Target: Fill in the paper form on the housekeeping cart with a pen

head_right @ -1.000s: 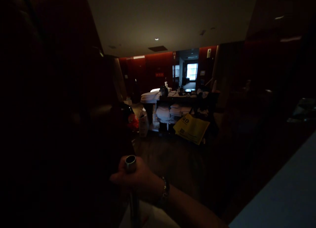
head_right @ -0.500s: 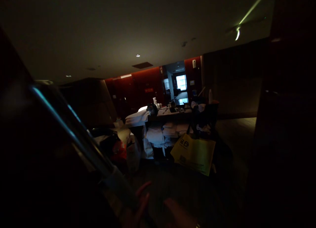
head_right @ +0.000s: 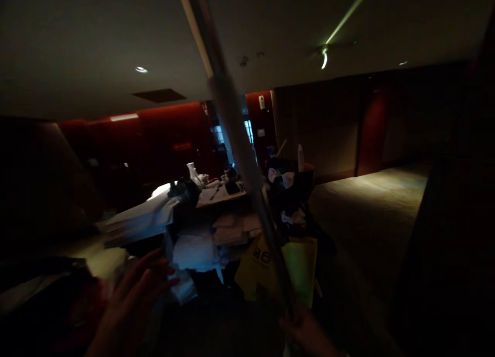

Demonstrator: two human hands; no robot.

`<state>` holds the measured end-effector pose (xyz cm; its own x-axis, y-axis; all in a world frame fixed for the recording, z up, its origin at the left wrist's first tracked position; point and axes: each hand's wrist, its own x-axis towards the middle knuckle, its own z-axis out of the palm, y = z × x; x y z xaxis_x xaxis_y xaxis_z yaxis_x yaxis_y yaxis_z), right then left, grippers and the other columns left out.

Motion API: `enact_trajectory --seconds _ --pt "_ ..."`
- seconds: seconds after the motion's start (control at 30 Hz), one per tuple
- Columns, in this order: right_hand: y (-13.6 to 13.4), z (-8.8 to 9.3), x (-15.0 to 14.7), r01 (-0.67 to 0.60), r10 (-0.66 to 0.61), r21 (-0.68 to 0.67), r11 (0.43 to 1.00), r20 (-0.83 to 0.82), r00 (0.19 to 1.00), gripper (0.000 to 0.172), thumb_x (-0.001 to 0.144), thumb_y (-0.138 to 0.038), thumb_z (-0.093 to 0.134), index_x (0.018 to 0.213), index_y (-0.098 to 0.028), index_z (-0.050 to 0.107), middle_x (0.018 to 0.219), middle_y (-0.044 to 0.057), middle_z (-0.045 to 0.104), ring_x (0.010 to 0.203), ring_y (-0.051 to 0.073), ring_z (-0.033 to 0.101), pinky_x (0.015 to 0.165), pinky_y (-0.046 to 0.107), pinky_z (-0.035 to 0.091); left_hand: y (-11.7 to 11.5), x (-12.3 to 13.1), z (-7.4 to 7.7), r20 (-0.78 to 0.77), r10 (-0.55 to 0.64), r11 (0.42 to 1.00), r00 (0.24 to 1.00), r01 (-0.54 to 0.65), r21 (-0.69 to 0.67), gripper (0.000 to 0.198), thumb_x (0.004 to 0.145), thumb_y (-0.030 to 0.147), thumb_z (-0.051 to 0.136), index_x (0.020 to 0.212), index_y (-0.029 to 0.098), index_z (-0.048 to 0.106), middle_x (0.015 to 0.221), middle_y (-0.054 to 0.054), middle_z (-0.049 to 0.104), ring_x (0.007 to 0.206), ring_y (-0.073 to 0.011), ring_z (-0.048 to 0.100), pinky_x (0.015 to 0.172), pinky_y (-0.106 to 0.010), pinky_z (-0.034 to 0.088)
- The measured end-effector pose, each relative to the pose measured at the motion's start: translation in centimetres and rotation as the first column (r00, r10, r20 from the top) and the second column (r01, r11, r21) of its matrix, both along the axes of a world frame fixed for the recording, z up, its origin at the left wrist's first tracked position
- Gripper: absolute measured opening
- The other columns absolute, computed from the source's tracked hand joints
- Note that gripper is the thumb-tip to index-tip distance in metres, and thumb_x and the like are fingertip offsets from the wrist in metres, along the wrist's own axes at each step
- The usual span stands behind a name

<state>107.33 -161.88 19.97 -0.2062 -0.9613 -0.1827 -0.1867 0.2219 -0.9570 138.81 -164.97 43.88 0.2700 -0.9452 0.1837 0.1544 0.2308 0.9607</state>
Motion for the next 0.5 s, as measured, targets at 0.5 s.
enact_trajectory --seconds 0.5 --pt "-10.9 23.8 -18.3 0.755 -0.857 -0.511 0.412 0.063 0.511 0.055 0.056 -0.059 0.079 0.087 -0.018 0.061 0.054 -0.002 0.051 0.044 0.009 0.045 0.044 0.027 0.035 -32.9 -16.9 -3.0 0.512 -0.365 0.889 0.778 0.455 -0.058 0.049 0.076 0.051 0.057 0.110 0.015 0.059 0.116 -0.014 0.064 0.107 -0.0268 0.060 0.098 -0.045 0.048"
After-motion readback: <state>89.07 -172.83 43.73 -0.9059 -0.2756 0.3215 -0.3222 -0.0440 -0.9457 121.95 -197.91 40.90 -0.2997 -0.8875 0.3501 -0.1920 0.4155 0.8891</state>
